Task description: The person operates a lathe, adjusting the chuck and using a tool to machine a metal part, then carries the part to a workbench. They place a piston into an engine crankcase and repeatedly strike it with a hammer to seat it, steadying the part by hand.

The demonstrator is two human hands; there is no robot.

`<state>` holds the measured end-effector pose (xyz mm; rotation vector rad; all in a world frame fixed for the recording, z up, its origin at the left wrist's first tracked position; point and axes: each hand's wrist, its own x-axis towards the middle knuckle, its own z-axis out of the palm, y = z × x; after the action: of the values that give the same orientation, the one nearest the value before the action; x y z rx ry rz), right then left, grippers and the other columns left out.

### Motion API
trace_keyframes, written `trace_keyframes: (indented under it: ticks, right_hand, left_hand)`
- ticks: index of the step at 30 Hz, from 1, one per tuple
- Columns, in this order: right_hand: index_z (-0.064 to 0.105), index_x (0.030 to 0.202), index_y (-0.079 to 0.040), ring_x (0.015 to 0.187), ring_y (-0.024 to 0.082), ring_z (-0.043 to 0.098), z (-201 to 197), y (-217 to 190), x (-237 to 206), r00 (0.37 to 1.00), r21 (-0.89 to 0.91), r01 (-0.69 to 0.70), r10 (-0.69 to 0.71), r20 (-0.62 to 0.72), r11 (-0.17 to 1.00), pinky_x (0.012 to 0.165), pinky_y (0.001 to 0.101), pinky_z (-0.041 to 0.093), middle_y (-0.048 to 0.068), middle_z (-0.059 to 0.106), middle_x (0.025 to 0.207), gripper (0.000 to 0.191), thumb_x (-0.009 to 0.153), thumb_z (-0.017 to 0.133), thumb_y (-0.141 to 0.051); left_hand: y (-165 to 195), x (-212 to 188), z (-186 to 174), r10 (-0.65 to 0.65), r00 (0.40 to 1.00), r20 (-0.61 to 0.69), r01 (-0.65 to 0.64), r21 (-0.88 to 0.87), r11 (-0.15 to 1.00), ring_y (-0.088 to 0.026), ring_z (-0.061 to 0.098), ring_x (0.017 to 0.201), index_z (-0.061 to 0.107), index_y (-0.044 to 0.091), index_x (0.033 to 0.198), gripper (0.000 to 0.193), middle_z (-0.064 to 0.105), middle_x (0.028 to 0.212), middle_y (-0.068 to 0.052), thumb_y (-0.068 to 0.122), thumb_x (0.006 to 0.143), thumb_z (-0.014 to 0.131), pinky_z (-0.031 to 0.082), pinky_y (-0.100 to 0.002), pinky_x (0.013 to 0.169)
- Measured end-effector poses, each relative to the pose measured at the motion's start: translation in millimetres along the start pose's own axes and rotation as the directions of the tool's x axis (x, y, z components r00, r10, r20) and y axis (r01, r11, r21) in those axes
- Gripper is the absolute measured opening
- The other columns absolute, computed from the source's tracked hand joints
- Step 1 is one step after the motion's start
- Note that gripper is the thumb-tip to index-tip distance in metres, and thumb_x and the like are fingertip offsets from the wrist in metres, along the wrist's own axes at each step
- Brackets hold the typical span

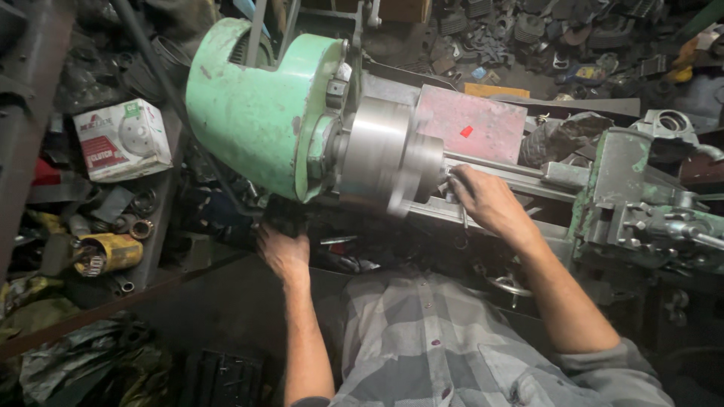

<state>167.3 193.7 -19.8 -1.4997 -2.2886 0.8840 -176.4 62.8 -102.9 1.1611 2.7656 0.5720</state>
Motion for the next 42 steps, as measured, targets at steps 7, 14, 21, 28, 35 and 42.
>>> trace_keyframes:
  ticks: [7,14,21,28,35,42]
  right_hand:
    - [0.063,0.119,-0.003,0.093,0.043,0.067,0,5,-2,0.996,-0.029,0.078,-0.079,-0.031,0.997,0.079,0.0503,0.051,0.022,0.071,0.097,0.025,0.099,0.06,-0.017]
    - [0.061,0.117,-0.002,0.091,0.043,0.067,3,3,0,0.996,-0.002,0.089,-0.089,-0.031,0.996,0.079,0.0501,0.052,0.023,0.07,0.095,0.024,0.098,0.06,-0.017]
    - [0.064,0.115,-0.005,0.094,0.045,0.066,-12,10,-8,0.996,-0.096,0.0,0.008,0.091,0.995,0.08,0.0516,0.052,0.023,0.071,0.099,0.027,0.102,0.057,-0.027]
    - [0.07,0.11,-0.009,0.091,0.042,0.069,29,1,-40,0.832,-0.174,-0.102,0.18,0.524,0.979,0.083,0.0512,0.054,0.021,0.073,0.095,0.038,0.099,0.054,-0.042]
    - [0.046,0.142,-0.004,0.09,0.046,0.073,87,-62,-47,0.815,0.051,-0.402,0.332,0.474,0.914,0.086,0.0513,0.055,0.032,0.07,0.09,0.063,0.099,0.054,-0.049]
    - [0.061,0.13,-0.008,0.106,0.046,0.066,101,-92,-45,0.821,-0.111,-0.095,0.14,0.553,0.989,0.092,0.0529,0.053,0.026,0.072,0.106,0.054,0.099,0.054,-0.052]
  left_hand:
    - [0,0,0,-0.006,1.0,0.011,0.006,-0.002,1.0,-0.046,0.055,0.122,0.052,-0.008,0.134,0.089,0.058,0.132,-0.028,0.054,0.077,0.08,0.042,-0.056,0.102]
    - [0,0,1,0.012,1.0,0.011,-0.012,0.004,1.0,-0.048,0.054,0.124,0.052,-0.009,0.133,0.09,0.058,0.132,-0.03,0.055,0.078,0.082,0.042,-0.054,0.107]
    - [7,-1,-9,-0.018,0.999,0.037,0.017,0.012,1.0,-0.047,0.053,0.128,0.05,-0.007,0.14,0.092,0.057,0.136,-0.028,0.055,0.079,0.081,0.041,-0.055,0.108]
    - [5,1,-13,0.042,0.999,-0.014,-0.042,0.003,0.999,-0.047,0.052,0.128,0.052,-0.007,0.137,0.1,0.058,0.135,-0.03,0.062,0.073,0.084,0.042,-0.054,0.107]
    - [-9,7,-46,0.173,0.984,0.035,-0.174,0.022,0.984,-0.045,0.061,0.116,0.061,0.0,0.133,0.097,0.065,0.123,-0.028,0.066,0.069,0.089,0.051,-0.051,0.099]
    - [-14,14,-79,0.387,0.919,-0.069,-0.393,-0.143,0.908,-0.047,0.066,0.106,0.065,0.003,0.127,0.081,0.068,0.12,-0.027,0.05,0.068,0.094,0.055,-0.051,0.088]
